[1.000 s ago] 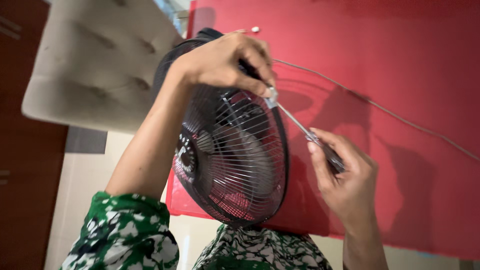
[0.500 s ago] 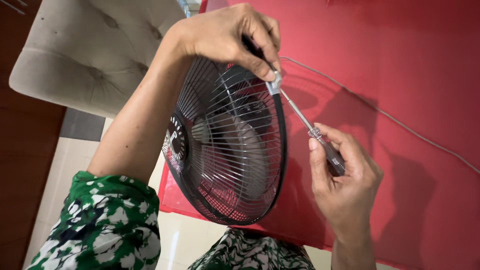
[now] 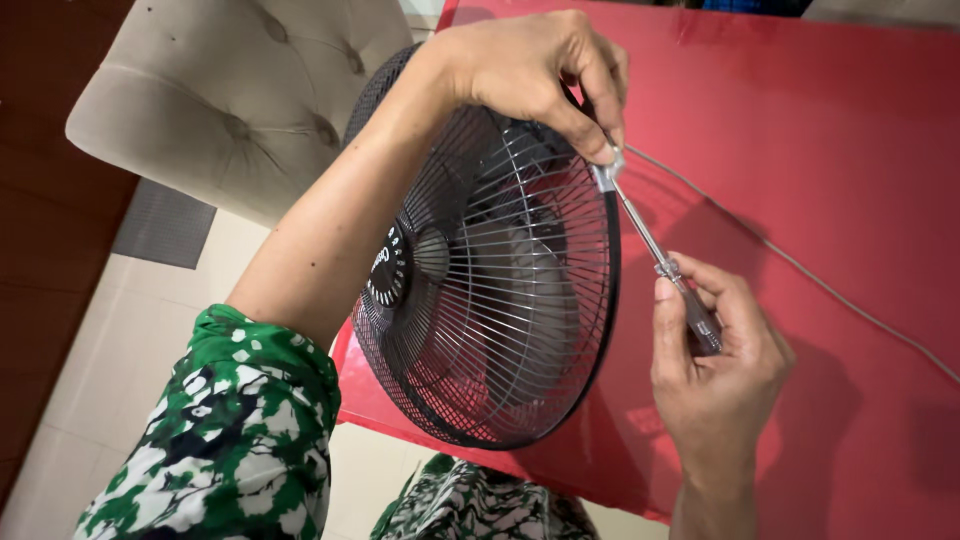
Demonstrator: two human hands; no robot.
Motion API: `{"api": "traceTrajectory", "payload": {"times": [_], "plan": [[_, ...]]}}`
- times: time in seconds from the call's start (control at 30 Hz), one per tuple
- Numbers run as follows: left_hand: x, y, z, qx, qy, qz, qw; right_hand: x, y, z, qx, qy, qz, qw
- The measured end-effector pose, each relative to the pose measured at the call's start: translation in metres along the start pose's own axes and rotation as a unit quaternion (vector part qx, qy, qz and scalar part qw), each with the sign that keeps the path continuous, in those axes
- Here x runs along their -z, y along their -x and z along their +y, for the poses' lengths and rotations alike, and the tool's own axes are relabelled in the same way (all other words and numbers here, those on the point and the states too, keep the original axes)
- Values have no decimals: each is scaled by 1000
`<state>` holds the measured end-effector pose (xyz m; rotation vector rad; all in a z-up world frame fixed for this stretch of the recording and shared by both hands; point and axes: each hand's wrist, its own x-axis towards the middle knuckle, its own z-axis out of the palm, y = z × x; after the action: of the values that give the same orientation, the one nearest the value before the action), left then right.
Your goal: The person unplugs a wall-mounted electric fan, removes it from the wall, and places it on a red table. They then use a screwdriver to loosen a screw on the fan's front grille and remove the grille, exposing the fan blades. The person continues to unscrew the central hub nut to detach the fan blades.
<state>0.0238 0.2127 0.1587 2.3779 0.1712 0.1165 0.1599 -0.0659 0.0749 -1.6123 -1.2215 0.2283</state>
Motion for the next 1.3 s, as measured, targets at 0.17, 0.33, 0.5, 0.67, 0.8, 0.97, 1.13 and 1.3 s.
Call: {"api": "traceTrajectory", "payload": {"times": [0.17,0.33,0.5,0.67,0.8,0.97,1.13,1.3], "plan": [[-2,-1,-3,4,10,7,1000,-4,-1,-2,-12,-8,1,1000],[-7,-4,-9,-5,22,4,1000,-6,0,-3,7,6,-1,1000],[-5,-4,-7,11,16,-3,1000,0,1,2,-15,-19,-2,1000],[-6,-2,-7,34,22,-12,999,-1,4,9,-10,-26,-6,1000],[-7,-2,-5,43,31,-13,998,-2,2,12,-18,-29,-3,999],[-6,0,-7,55,27,-11,998,-6,-1,14,-10,-42,-8,999],[-8,-1,-12,82,43,-6,996,-9,-2,17,3,-18,-5,1000],[-8,-1,-13,64,39,-11,997,-10,-2,16,4,-12,1,1000]]}}
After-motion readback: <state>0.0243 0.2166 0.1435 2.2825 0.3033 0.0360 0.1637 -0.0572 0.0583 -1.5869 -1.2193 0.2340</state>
